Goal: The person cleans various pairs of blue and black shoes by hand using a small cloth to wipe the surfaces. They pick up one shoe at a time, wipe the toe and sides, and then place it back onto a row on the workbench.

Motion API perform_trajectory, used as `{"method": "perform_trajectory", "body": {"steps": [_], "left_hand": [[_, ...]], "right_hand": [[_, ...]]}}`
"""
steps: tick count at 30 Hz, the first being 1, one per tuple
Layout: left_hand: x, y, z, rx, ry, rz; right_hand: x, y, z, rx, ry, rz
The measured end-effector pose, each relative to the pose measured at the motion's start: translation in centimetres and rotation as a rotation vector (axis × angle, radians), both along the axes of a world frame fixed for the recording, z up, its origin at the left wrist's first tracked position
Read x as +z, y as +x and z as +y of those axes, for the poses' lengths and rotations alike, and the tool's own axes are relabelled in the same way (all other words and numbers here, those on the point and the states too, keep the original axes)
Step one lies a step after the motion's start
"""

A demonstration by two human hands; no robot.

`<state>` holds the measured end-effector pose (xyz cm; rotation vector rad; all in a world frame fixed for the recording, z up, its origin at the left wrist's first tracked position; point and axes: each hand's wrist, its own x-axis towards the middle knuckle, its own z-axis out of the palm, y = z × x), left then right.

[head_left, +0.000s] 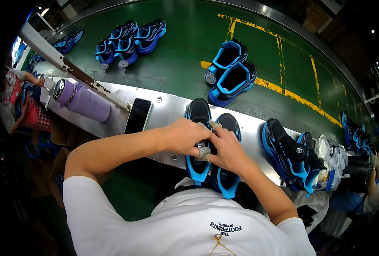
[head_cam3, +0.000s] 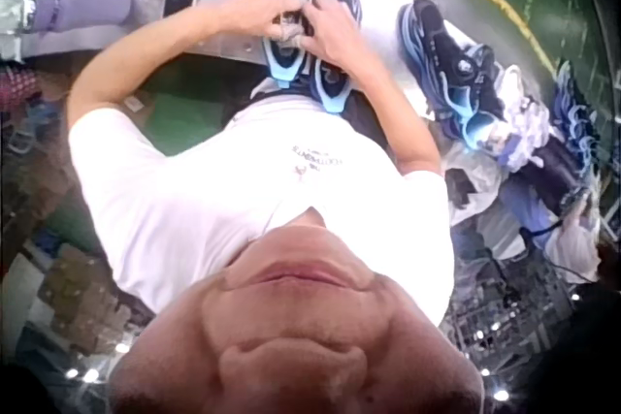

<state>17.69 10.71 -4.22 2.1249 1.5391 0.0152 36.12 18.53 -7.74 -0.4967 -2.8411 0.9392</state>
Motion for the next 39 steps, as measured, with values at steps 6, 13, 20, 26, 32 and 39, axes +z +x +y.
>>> {"method": "perform_trajectory", "body": {"steps": [6, 13, 20, 26, 32, 39], "left_hand": [[-0.2, -0.8, -0.3, 0.069, 0.111, -0.282], [-1.1, -0.1, -5.1, 0.512, 0.132, -0.543], [-2.2, 4.5, -10.3, 0.978, 0.105, -1.052], [-2.2, 6.4, -11.2, 1.03, -0.045, -1.153], [-0.7, 7.5, -10.3, 0.697, 0.213, -0.61], [0.2, 10.8, -8.1, 0.278, 0.436, -0.111]], "right_hand": [[0.3, -0.5, 0.7, -0.009, 0.008, 0.044], [2.3, -0.6, 2.3, 0.045, -0.512, 0.14], [2.1, -1.9, 0.5, -0.044, -0.353, 0.166], [1.4, -2.3, 0.3, -0.092, -0.38, 0.163], [0.0, -3.0, 1.0, -0.066, -0.442, 0.059], [1.6, -1.7, 3.2, -0.256, -0.943, 0.235]]}}
